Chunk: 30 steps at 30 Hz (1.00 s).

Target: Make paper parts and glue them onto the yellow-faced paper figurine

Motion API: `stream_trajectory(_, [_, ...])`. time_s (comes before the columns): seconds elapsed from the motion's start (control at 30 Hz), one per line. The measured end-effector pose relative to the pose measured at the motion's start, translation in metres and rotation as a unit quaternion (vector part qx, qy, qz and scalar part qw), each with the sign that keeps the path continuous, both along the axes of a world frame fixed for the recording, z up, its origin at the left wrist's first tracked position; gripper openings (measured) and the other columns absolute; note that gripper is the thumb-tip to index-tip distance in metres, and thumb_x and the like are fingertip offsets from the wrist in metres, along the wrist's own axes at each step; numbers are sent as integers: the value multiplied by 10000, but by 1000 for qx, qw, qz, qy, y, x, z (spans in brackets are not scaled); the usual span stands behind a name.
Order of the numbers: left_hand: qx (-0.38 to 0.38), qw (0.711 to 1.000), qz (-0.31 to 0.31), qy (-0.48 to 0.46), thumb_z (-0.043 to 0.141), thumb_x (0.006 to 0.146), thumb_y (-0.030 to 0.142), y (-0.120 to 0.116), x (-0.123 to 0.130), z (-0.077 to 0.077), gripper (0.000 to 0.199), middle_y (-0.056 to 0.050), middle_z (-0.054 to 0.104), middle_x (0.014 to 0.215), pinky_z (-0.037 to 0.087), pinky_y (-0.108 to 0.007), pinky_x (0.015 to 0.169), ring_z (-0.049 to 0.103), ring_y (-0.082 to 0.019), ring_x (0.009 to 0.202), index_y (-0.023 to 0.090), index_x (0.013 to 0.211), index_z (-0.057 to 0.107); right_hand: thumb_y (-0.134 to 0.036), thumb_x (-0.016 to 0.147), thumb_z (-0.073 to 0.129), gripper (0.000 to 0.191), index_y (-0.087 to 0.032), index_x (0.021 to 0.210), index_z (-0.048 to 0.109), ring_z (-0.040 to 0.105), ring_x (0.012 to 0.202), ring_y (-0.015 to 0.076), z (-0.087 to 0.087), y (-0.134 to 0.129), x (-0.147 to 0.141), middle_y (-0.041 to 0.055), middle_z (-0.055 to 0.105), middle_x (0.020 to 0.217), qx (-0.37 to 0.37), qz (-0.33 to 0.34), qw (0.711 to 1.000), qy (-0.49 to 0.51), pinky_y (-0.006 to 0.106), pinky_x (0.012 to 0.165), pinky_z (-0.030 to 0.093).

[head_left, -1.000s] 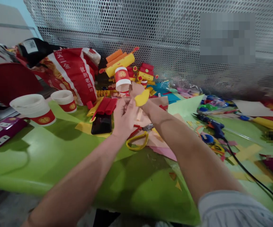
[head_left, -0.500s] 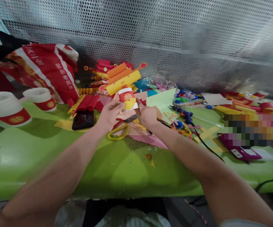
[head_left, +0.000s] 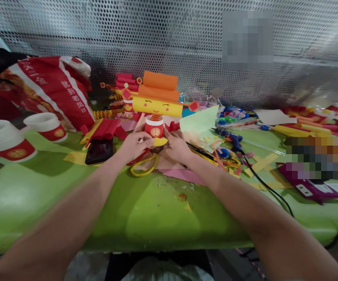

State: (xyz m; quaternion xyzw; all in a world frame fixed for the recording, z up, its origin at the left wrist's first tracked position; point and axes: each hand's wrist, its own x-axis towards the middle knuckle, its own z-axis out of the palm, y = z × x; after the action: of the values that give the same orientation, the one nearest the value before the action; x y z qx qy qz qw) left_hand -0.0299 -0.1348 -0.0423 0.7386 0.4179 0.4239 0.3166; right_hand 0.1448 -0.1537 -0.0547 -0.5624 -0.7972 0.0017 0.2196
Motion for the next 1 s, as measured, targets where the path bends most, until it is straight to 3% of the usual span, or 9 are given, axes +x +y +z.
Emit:
stream_trajectory(0.2, [40, 995, 7, 94, 603, 718, 406, 6, -4, -7, 231, -55, 661, 900, 453, -318, 815, 594, -190, 835, 184, 709, 665, -227, 791, 501, 534, -99, 1308, 455, 563, 1107, 300, -3, 11, 1, 133, 671, 1126, -29, 19, 996, 88, 453, 993, 354])
stream_trajectory(0.37, [35, 993, 11, 113, 581, 719, 387, 10, -6, -8, 222, -24, 653, 771, 460, -291, 741, 578, -167, 732, 172, 680, 624, -237, 747, 570, 475, -122, 1207, 530, 620, 1007, 313, -4, 16, 0, 130, 704, 1027, -35, -9, 997, 74, 456, 947, 402])
stream_trajectory(0.5, [27, 992, 39, 120, 566, 728, 355, 12, -7, -7, 202, -1, 614, 650, 442, -255, 610, 532, -136, 595, 165, 666, 600, -250, 739, 593, 455, -147, 1178, 537, 625, 1008, 305, -6, 19, -1, 118, 696, 1059, -34, 8, 994, 100, 462, 931, 421])
stream_trajectory(0.6, [38, 989, 69, 128, 568, 735, 322, 11, -8, -4, 178, -5, 635, 658, 440, -245, 614, 543, -133, 595, 165, 658, 602, -203, 703, 602, 435, -158, 1131, 545, 622, 1011, 299, -9, 21, 0, 110, 686, 1070, -30, 18, 989, 144, 464, 936, 426])
stream_trajectory(0.7, [52, 985, 95, 131, 580, 736, 306, 10, -9, -3, 157, -24, 682, 740, 454, -248, 664, 588, -150, 659, 164, 692, 632, -130, 656, 563, 393, -159, 1046, 529, 628, 987, 272, -14, 24, 0, 124, 669, 1058, -41, 24, 971, 236, 423, 881, 473])
stream_trajectory(0.83, [74, 984, 115, 114, 591, 740, 316, 11, -8, -5, 171, -47, 702, 817, 460, -252, 698, 619, -166, 728, 157, 720, 650, -143, 634, 518, 247, -213, 860, 447, 637, 902, 210, -18, 23, 0, 74, 645, 936, -51, 59, 918, 390, 365, 786, 510])
stream_trajectory(0.9, [80, 984, 115, 107, 592, 742, 327, 12, -8, -6, 184, -48, 698, 795, 458, -249, 688, 618, -164, 731, 154, 715, 648, -180, 640, 521, 195, -225, 801, 420, 630, 861, 188, -18, 21, -1, 39, 627, 866, -51, 95, 898, 427, 349, 773, 506])
stream_trajectory(1.0, [76, 983, 117, 116, 604, 732, 331, 10, -7, -5, 182, -30, 688, 744, 450, -241, 662, 606, -152, 694, 158, 693, 644, -319, 673, 574, 182, -219, 762, 451, 610, 788, 177, -16, 17, -1, 15, 606, 790, -39, 122, 894, 429, 351, 759, 493])
